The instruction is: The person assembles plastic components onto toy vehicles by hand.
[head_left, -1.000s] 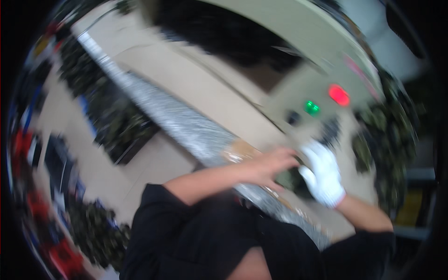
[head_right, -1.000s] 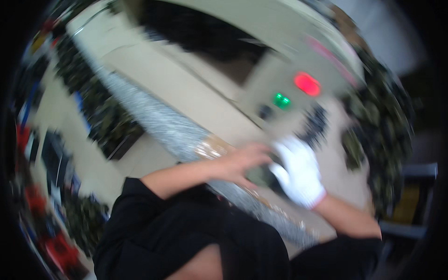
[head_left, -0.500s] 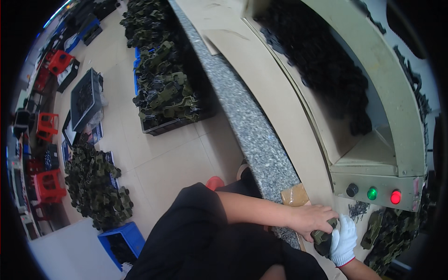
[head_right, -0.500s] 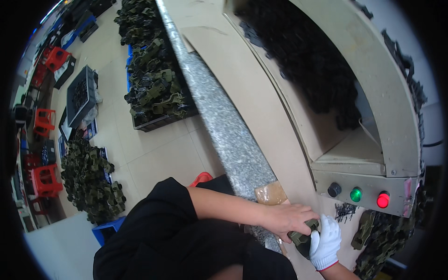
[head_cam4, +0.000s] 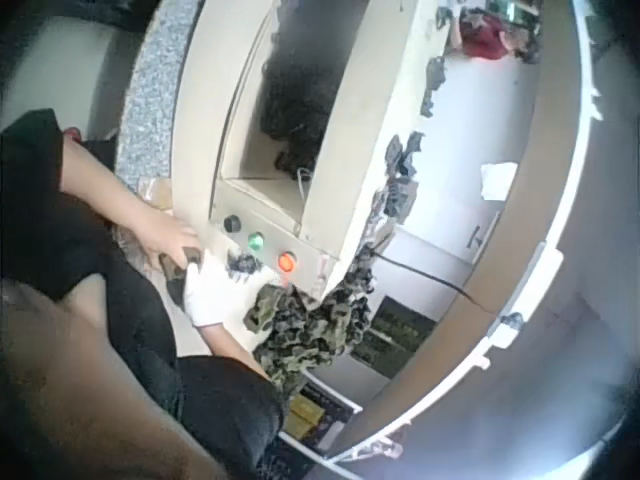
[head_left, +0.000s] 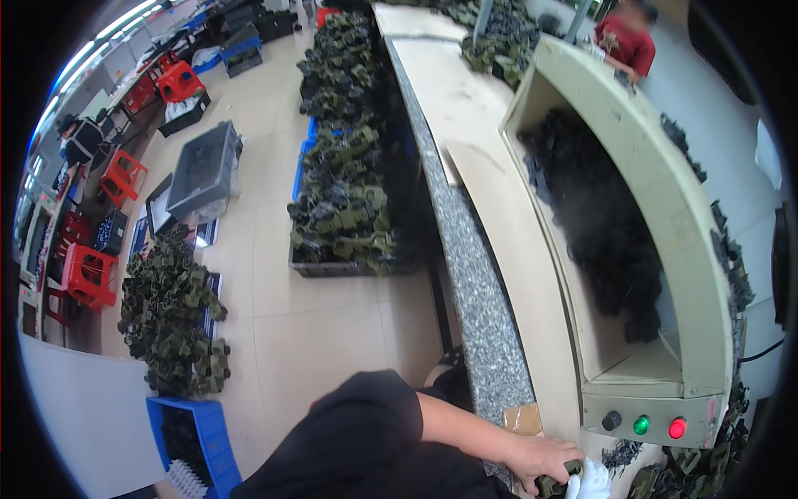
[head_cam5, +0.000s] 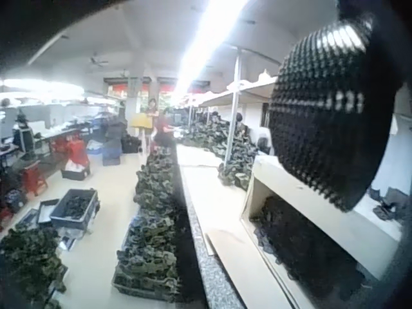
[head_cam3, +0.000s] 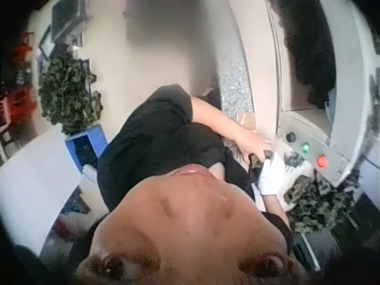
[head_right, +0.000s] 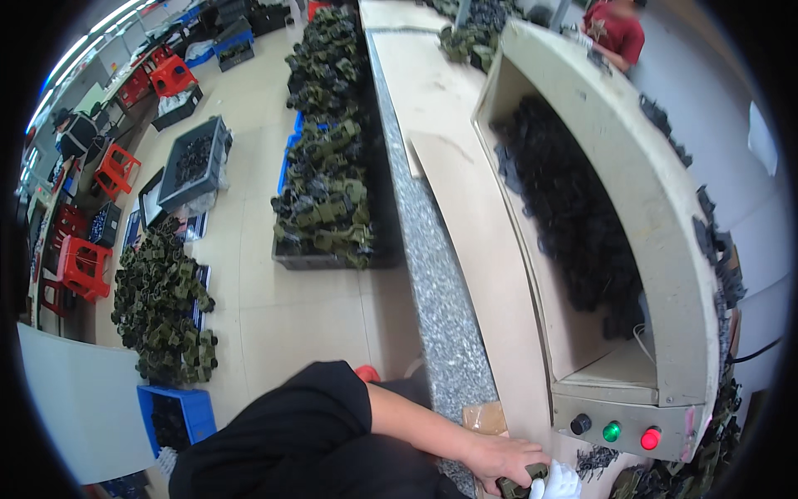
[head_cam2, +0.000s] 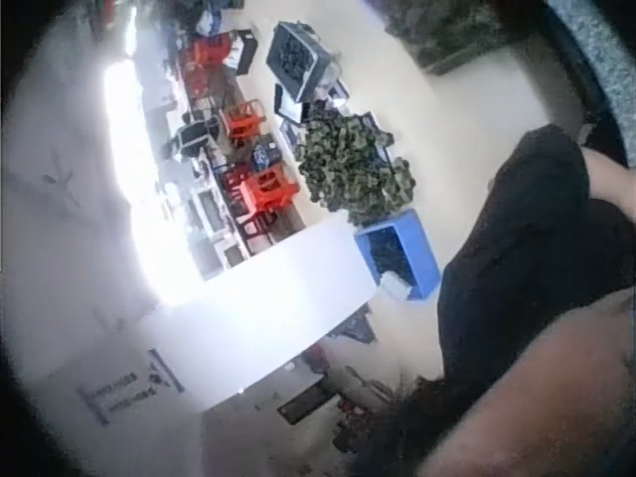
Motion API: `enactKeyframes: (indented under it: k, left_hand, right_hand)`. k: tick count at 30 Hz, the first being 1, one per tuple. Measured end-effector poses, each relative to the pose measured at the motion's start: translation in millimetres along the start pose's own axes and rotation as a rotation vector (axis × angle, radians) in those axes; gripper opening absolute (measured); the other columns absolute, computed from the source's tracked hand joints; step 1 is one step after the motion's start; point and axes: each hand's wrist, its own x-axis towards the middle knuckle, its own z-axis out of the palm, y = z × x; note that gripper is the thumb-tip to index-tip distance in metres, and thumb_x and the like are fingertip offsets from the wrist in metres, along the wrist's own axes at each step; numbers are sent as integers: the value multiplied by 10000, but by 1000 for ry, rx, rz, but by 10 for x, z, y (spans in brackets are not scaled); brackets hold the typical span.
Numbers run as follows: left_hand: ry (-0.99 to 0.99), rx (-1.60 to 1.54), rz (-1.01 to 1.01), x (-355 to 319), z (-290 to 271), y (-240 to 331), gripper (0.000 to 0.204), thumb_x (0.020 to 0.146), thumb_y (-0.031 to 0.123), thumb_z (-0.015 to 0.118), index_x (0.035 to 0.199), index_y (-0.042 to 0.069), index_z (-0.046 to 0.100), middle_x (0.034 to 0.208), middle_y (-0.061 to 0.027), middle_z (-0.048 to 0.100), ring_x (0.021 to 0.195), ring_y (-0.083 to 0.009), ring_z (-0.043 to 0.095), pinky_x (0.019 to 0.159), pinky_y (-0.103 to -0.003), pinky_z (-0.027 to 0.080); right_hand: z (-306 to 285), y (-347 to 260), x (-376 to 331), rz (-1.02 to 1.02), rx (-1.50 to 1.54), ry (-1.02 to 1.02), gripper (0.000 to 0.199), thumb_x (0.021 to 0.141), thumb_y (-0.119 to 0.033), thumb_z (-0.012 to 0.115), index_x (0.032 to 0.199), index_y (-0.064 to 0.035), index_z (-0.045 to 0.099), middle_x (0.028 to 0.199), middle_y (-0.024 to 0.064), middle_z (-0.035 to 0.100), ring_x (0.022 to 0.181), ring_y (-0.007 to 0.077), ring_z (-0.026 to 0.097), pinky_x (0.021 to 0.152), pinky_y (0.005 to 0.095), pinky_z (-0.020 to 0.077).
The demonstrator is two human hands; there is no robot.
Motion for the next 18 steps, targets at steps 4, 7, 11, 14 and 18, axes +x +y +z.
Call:
enactKeyframes:
  k: [4, 7, 11, 14, 18]
  left_hand:
    - [-27, -90, -139, -84, 60, 22, 411, 569, 350, 757, 898, 167, 592, 1135, -199, 432, 1022, -410, 420, 818, -485, 387]
    - [109, 122, -127, -493, -655, 447, 366, 538, 247, 761, 839, 137, 584, 1222, -190, 364, 1044, -358, 410, 781, -417, 414]
    - [337, 81, -496, -1671, -2155, 1106, 332, 596, 245, 795, 869, 147, 634, 1243, -125, 418, 1144, -313, 382, 966, -412, 299]
    - [922, 91, -788, -2833, -2731, 1385, 347, 573, 161, 785, 852, 117, 584, 1171, -76, 477, 1089, -237, 444, 944, -364, 353]
    - [1355, 659, -1099, -3703, -3326, 908, 331, 681, 166, 730, 923, 30, 550, 1073, -107, 450, 1043, -211, 457, 882, -320, 391]
  right_hand:
    - [-168, -232, -83, 124, -35, 112, 368, 851, -215, 453, 1127, 21, 516, 1077, 233, 545, 1028, 364, 497, 929, 413, 347]
    - [-207, -521, -15, 241, 193, 242, 360, 828, -92, 446, 1152, 64, 480, 1121, 234, 518, 1075, 327, 480, 925, 367, 369]
    - [172, -647, 145, 33, 60, 703, 370, 864, -189, 466, 1150, 46, 480, 1127, 214, 515, 1054, 345, 471, 931, 398, 357]
    - [255, -936, 360, 71, 141, 567, 390, 865, -220, 483, 1151, 45, 486, 1128, 225, 515, 1061, 356, 470, 932, 403, 354]
    - [305, -1293, 769, 54, 184, 340, 395, 864, -234, 493, 1143, 46, 495, 1105, 245, 522, 1033, 378, 484, 924, 414, 363]
